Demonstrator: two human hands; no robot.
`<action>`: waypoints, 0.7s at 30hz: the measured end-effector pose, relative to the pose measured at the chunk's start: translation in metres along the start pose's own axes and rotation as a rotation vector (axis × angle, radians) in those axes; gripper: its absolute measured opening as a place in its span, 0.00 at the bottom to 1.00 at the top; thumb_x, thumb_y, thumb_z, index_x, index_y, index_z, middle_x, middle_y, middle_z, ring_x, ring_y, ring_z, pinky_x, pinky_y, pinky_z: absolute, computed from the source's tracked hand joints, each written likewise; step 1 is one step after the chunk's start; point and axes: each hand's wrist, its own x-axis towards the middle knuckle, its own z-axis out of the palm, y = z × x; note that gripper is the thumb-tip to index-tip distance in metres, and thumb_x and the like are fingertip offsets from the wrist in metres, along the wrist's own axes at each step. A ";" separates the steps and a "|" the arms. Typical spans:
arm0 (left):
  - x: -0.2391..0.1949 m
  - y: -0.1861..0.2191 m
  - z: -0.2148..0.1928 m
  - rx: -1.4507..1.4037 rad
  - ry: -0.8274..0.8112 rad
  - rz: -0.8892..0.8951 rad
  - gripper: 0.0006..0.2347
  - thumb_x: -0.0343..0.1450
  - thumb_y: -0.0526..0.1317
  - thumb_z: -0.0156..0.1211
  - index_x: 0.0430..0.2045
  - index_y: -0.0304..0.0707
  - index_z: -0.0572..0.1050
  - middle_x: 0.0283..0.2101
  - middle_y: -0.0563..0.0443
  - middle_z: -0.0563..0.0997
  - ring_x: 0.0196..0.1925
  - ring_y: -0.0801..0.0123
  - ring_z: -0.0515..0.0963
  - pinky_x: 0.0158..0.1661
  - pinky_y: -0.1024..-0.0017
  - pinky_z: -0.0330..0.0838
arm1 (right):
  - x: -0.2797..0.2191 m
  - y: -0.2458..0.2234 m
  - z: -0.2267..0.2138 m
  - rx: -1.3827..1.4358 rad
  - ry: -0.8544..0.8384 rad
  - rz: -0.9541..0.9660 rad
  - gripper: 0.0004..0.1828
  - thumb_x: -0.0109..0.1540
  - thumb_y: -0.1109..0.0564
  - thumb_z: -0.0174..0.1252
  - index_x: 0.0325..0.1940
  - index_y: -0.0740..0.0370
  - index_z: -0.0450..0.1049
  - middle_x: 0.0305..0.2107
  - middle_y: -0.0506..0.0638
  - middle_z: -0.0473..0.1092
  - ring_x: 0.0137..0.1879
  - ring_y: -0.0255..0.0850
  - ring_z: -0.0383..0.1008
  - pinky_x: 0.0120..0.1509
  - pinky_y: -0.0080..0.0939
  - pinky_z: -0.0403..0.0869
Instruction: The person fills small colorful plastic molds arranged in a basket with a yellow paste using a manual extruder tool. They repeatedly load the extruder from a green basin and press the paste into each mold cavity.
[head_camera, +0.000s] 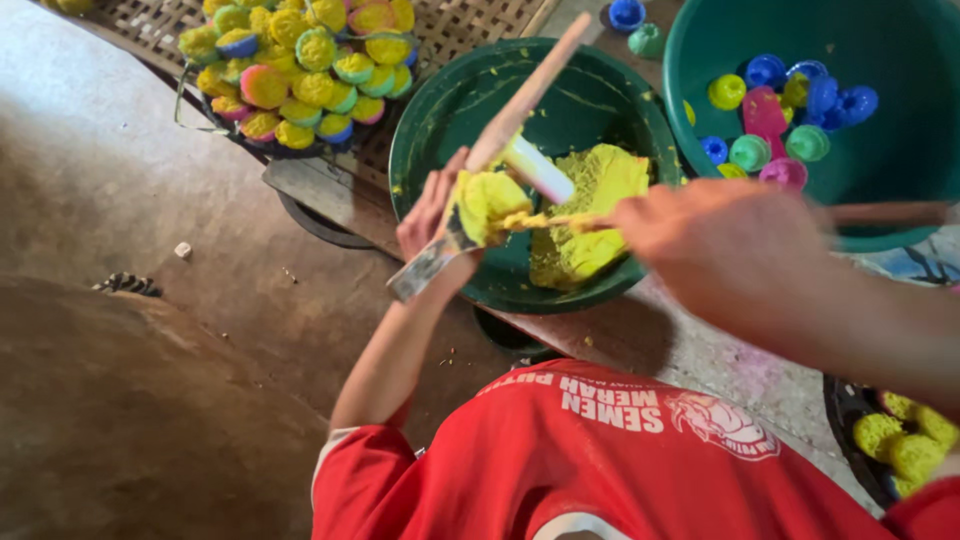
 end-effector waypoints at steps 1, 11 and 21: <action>0.004 -0.002 -0.001 -0.024 -0.005 -0.062 0.30 0.68 0.45 0.70 0.65 0.41 0.67 0.50 0.49 0.77 0.44 0.56 0.81 0.38 0.64 0.77 | 0.001 0.004 -0.011 -0.051 -0.050 0.006 0.08 0.63 0.55 0.52 0.43 0.54 0.74 0.24 0.47 0.74 0.29 0.40 0.79 0.28 0.41 0.76; 0.005 0.023 0.000 -0.100 0.082 0.088 0.28 0.69 0.40 0.65 0.66 0.43 0.64 0.53 0.45 0.77 0.46 0.56 0.81 0.41 0.67 0.79 | 0.043 -0.047 -0.001 -0.172 0.117 -0.097 0.09 0.59 0.54 0.54 0.39 0.57 0.75 0.24 0.47 0.73 0.28 0.38 0.77 0.28 0.37 0.74; 0.010 -0.007 -0.001 0.121 -0.022 -0.137 0.27 0.74 0.42 0.65 0.71 0.45 0.66 0.52 0.51 0.78 0.43 0.60 0.81 0.39 0.67 0.78 | 0.019 0.009 -0.021 -0.020 -0.141 0.055 0.10 0.65 0.55 0.50 0.49 0.52 0.73 0.27 0.48 0.74 0.26 0.44 0.78 0.24 0.45 0.74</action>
